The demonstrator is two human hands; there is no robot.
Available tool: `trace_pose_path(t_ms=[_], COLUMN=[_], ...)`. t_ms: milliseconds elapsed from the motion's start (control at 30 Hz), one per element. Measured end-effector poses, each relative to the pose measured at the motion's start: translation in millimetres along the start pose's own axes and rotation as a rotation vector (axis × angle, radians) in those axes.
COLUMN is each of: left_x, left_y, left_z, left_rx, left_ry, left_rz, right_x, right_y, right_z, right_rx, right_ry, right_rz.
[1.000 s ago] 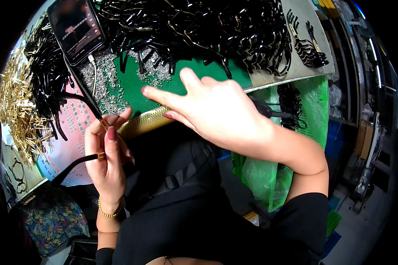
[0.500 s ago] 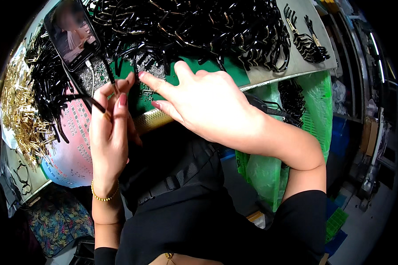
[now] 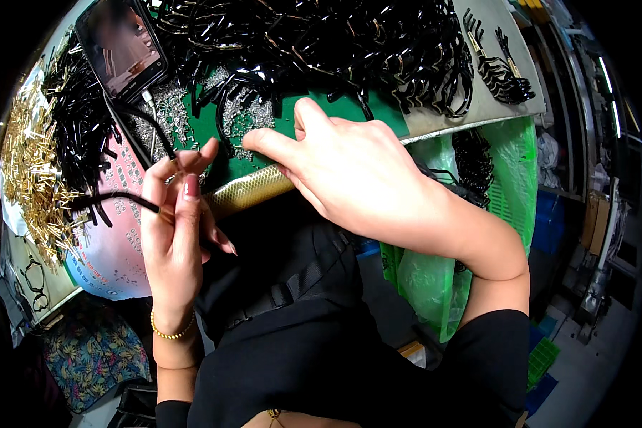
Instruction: The person assembles eyeglasses by hand, inserting small metal components into the temples and attaching them to the frame. The person repeatedly picks up parts from a green work surface and secures them into the glasses arms.
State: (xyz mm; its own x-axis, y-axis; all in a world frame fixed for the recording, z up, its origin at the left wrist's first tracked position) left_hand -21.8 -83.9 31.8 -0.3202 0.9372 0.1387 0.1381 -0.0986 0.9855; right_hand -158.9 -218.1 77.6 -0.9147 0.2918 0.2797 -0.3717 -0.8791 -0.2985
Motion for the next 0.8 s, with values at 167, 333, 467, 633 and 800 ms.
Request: trace_pose_path(t_ms=[167, 333, 467, 633, 800], left_x=[-3, 11, 22, 32, 38], left_y=[0, 0, -1, -2, -8], left_z=[-1, 8, 12, 21, 29], left_rx=[-0.123, -0.094, -0.06, -0.021, -0.014], left_ry=[-0.085, 0.045, 0.083, 0.081, 0.08], left_rz=[0.023, -0.024, 0.04, 0.149, 0.154], right_x=[-3, -6, -8, -11, -14], right_y=[0, 0, -1, -2, -5], right_z=[1, 0, 1, 0, 0], right_rx=[0.007, 0.01, 0.005, 0.028, 0.057], right_ry=[-0.079, -0.1, -0.099, -0.102, -0.122], right_rz=[-0.072, -0.077, -0.034, -0.014, -0.022])
Point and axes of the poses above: each hand's wrist, its own x-axis away from the middle knuckle, its own z-axis out of the back of the hand, y = z × x, the point moved 4 cm from there along -x, towards the middle knuckle, and after that the axes turned 9 degrees about -y, right-handed, at the moved point
